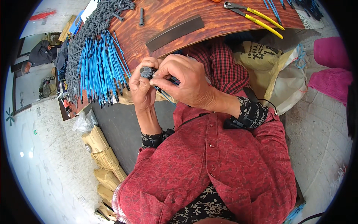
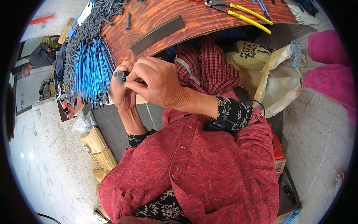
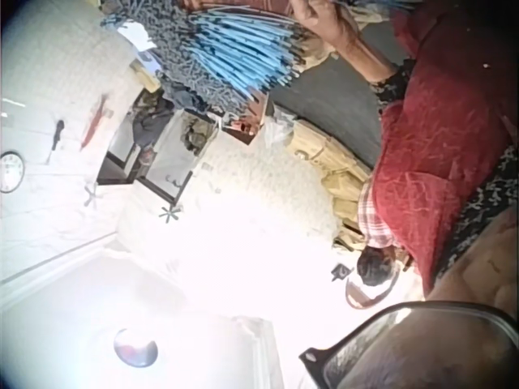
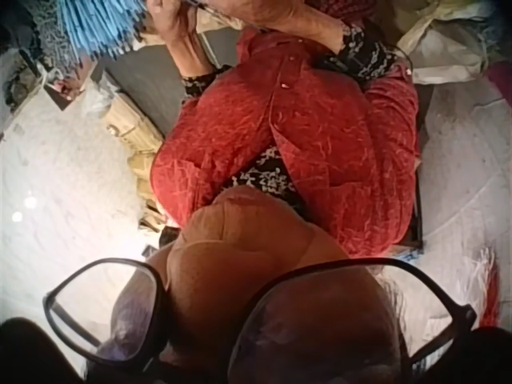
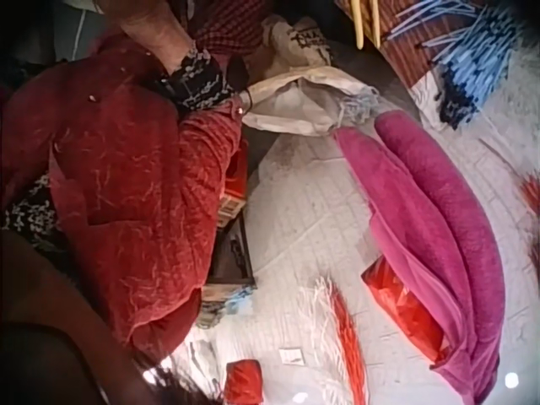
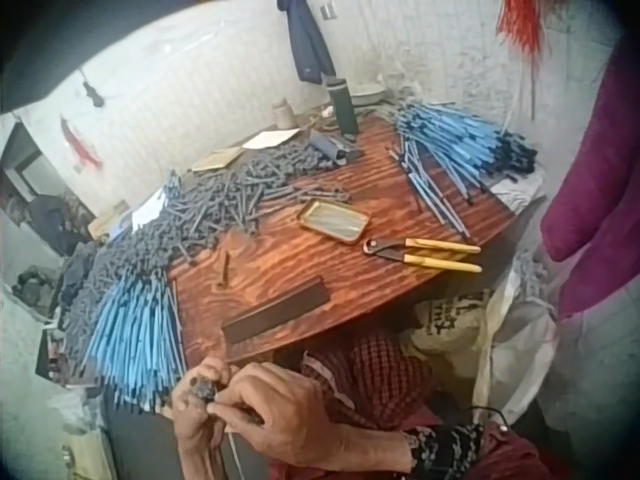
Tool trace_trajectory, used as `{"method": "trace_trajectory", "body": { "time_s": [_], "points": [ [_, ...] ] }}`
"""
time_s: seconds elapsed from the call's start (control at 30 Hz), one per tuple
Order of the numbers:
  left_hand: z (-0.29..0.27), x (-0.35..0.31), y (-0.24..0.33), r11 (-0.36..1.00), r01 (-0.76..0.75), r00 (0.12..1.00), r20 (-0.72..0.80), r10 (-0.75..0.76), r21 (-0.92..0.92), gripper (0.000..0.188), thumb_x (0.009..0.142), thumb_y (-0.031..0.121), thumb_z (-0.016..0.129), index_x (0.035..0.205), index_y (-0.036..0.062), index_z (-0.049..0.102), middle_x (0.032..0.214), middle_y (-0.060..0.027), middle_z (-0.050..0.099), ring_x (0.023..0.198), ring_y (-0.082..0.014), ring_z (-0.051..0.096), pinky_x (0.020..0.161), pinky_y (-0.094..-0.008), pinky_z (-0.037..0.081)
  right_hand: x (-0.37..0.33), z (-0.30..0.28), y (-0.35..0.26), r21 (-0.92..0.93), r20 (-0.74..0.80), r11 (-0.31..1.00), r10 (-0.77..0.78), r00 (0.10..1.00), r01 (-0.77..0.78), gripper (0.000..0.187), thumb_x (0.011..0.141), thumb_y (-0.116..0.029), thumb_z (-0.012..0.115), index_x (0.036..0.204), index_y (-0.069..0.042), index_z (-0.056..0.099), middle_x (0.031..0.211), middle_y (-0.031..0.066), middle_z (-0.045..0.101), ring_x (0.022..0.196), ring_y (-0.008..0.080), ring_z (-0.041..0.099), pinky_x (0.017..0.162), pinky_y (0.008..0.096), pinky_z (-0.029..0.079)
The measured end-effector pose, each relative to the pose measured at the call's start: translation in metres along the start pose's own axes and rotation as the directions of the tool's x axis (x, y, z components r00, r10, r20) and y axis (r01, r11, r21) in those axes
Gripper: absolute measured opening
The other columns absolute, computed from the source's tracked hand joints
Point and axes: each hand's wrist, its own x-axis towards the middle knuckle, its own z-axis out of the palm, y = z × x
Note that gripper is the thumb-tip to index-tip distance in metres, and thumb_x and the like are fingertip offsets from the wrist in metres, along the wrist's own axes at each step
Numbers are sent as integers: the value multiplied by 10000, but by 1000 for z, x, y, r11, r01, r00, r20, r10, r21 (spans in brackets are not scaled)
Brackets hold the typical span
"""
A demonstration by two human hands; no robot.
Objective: Wrapping bundles of blue wires with black tape and trimming them using pliers.
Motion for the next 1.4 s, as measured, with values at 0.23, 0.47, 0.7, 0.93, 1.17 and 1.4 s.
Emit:
{"method": "trace_trajectory", "body": {
  "time_s": [0.23, 0.47, 0.7, 0.93, 1.17, 1.4],
  "points": [
    [14, 9, 9, 992, -54, 998, -36, 59, 116, 659, 973, 452, 677, 1306, -97, 527, 1221, -175, 541, 1082, -222, 546, 919, -348, 473, 5, -1, -4, -40, -13, 999, -6, 1000, 5, 225, 751, -115, 856, 847, -49, 663, 813, 85, 675, 725, 251, 671, 636, 343, 540],
    [15, 9, 1, 972, -90, 988, -105, 114, 215, 581, 986, 452, 658, 1233, -67, 571, 1114, -115, 584, 1011, -211, 565, 901, -366, 471, -2, -6, -1, -32, 39, 999, -19, 999, 21, 200, 827, -126, 802, 964, -38, 686, 897, 104, 685, 776, 258, 682, 673, 344, 544],
    [9, 11, -2, 990, -115, 991, -58, 120, 80, 565, 968, 472, 671, 1168, -45, 564, 1084, -136, 543, 970, -241, 546, 896, -411, 476, -16, -12, 10, -35, 166, 965, 261, 951, -259, 176, 832, -68, 782, 952, -28, 660, 871, 102, 663, 781, 235, 694, 668, 339, 538],
    [13, 15, -3, 988, -114, 992, -47, 119, 102, 531, 995, 452, 635, 1192, -32, 540, 1037, -126, 536, 952, -227, 532, 915, -415, 480, -14, -6, 17, -209, 101, 978, 34, 994, -13, 175, 800, -131, 773, 834, -86, 607, 791, 50, 617, 694, 240, 648, 608, 379, 506],
    [11, 14, -4, 990, -124, 992, -9, 125, 65, 514, 1001, 447, 626, 1200, -16, 523, 1012, -117, 534, 951, -223, 521, 932, -416, 474, -14, -3, 12, -289, 110, 956, -14, 994, 46, 190, 765, -74, 780, 781, -86, 590, 728, 51, 621, 662, 241, 646, 585, 355, 502],
    [13, 12, -1, 997, -79, 997, -7, 79, 3, 507, 990, 446, 646, 1193, -1, 519, 1006, -120, 564, 985, -247, 548, 937, -408, 463, -16, -1, 14, -269, 109, 962, -12, 994, 41, 185, 782, -80, 770, 800, -82, 586, 685, 48, 606, 593, 232, 636, 541, 351, 493]
  ]
}}
